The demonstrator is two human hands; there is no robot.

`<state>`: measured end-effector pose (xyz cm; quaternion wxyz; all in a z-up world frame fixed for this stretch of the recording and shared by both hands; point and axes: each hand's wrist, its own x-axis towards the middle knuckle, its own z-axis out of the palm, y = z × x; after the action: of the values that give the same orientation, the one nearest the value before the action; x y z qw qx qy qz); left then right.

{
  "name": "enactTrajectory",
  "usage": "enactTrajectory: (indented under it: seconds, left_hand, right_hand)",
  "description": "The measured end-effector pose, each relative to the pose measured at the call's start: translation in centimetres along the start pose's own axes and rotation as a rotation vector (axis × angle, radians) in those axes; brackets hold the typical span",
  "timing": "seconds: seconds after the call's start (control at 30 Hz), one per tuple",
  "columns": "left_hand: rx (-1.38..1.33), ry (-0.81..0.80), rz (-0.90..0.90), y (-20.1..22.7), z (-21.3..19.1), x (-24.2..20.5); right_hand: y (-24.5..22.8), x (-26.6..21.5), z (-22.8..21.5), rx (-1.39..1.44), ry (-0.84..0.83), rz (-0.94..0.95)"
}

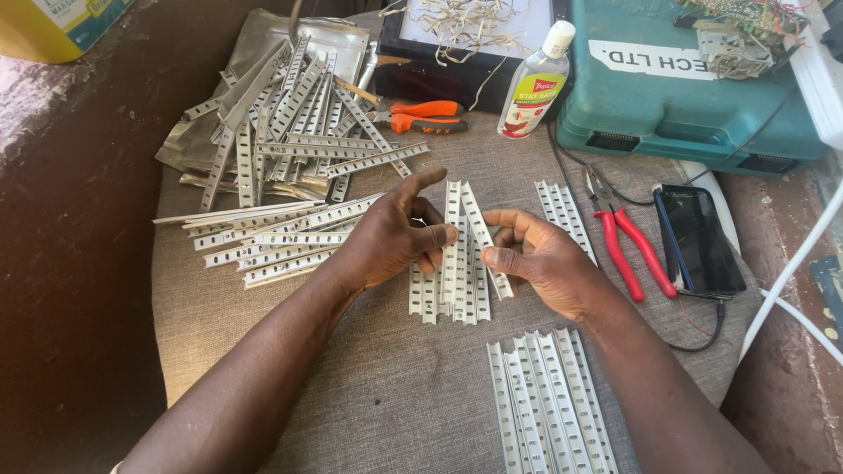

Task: The person uses pliers to cut a long perforated metal strip into shorter segments, then arranges the pieces into neat rows on the table. The person repeatedly picks up, aligns, and stacks the metal strips by hand.

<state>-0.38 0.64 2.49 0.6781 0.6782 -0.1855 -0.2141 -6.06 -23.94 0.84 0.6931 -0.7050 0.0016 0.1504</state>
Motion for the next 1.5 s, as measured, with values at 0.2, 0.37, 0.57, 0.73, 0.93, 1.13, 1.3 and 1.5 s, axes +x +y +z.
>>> enactTrajectory:
  seconds: [0.2, 0.37, 0.57, 0.73, 0.93, 1.13, 1.3, 1.5]
  left_hand:
    - [0.145, 0.004, -0.045, 1.1, -0.1, -0.5]
    - [0.247, 0.04, -0.099, 2.3, -1.1, -1.0]
    - [0.479, 0.066, -0.045, 0.5, -1.9, -0.2]
    - [0.646, 0.054, 0.032, 1.1, -1.8, -0.4]
    - [0.77, 0.084, 0.052, 0.7, -1.7, -0.5]
    - [0.699, 0.23, 0.145, -0.8, -4.3, 0.7]
    - [0.666, 0.342, 0.145, 0.4, -6.2, -1.1]
    - [0.71, 0.418, 0.082, 2.4, -9.6, -3.2]
  right_hand:
    - [-1.9, -0.8, 1.7, -0.039, 0.027, 0.035]
    - [-2.5, -1.4, 2.1, -0.151, 0.098, 0.056]
    - [-1.8, -1.0, 3.5, -0.401, 0.094, 0.054]
    - [-2.9, -2.1, 5.6, -0.528, 0.077, -0.002]
    - [-2.2, -2.0, 5.0, -0.676, 0.064, -0.047]
    - [-2.7, -1.2, 2.9, -0.667, 0.058, -0.181]
    - [-1.9, -1.2, 1.8, -0.639, 0.126, -0.271]
    - [-1.0, -0.6, 1.1, -0.6, 0.295, -0.307]
